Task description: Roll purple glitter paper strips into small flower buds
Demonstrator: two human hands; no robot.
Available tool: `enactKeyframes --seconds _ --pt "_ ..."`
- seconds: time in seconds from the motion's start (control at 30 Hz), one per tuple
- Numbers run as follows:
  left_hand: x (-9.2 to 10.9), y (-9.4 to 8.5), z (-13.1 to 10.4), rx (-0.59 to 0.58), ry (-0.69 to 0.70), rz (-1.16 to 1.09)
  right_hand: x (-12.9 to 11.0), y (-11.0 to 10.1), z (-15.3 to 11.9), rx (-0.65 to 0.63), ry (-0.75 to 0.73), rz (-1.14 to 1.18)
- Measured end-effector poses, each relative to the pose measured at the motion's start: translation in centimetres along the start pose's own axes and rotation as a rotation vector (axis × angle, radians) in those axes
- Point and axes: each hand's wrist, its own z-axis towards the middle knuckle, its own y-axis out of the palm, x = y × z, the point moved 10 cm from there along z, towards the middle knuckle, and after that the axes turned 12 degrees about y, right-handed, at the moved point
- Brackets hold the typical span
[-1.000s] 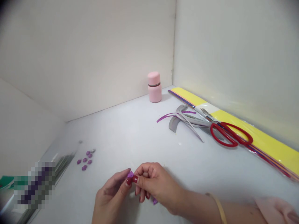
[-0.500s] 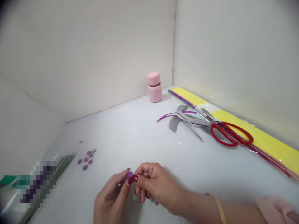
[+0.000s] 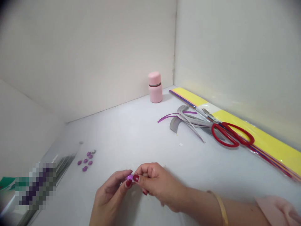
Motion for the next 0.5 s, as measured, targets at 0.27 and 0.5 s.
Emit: enactKeyframes --seconds 0.27,0.5 --pt "0.5 -0.1 0.0 0.011 0.08 0.018 0.2 -0.4 0.1 0.032 -0.014 -0.061" --pt "0.8 0.8 0.0 -0.069 0.061 -0.063 -0.2 -0.8 -0.2 0.09 -0.013 -0.068"
